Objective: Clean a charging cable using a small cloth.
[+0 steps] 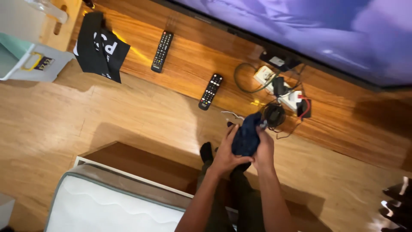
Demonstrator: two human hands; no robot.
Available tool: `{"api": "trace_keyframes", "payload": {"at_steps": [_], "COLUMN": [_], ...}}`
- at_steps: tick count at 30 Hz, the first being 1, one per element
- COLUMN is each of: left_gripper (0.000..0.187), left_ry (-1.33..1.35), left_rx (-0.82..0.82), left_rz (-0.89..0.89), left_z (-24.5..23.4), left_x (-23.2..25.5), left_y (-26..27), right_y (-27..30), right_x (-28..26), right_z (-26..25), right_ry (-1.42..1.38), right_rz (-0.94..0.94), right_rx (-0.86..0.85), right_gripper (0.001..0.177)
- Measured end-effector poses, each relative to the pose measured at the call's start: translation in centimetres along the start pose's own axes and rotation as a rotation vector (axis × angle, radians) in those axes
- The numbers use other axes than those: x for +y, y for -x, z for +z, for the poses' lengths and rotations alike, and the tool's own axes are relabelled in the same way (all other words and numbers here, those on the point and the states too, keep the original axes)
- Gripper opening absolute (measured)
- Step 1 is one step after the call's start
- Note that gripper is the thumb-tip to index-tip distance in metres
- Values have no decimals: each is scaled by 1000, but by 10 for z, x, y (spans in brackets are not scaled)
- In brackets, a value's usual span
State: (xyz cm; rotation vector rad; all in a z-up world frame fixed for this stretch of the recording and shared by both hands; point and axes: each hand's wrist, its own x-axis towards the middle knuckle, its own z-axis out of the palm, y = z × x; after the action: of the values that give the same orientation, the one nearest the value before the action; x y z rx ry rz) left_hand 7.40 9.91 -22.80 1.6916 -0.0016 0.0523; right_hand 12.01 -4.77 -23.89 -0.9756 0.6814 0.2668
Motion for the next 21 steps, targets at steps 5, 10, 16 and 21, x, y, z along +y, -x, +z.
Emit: {"api": "trace_keyframes", "payload": {"at_steps": [5, 10, 16, 21], "left_gripper": [87, 78, 57, 51], "left_ry": [55, 110, 117, -1], "left_rx": [83, 129, 7, 236], "left_rz": [-29, 167, -4, 413], "left_z": [13, 22, 21, 20], "left_x": [50, 109, 198, 263], "left_y": [30, 38, 57, 61], "right_y": [87, 130, 152, 193], "right_x": [-63, -104, -114, -140], "right_z": [5, -15, -50, -13], "right_ry": [-219, -255, -211, -180], "right_rz": [-17, -12, -172, -288], "right_rx": [-322, -406, -628, -585], "right_gripper": [41, 39, 34, 45]}}
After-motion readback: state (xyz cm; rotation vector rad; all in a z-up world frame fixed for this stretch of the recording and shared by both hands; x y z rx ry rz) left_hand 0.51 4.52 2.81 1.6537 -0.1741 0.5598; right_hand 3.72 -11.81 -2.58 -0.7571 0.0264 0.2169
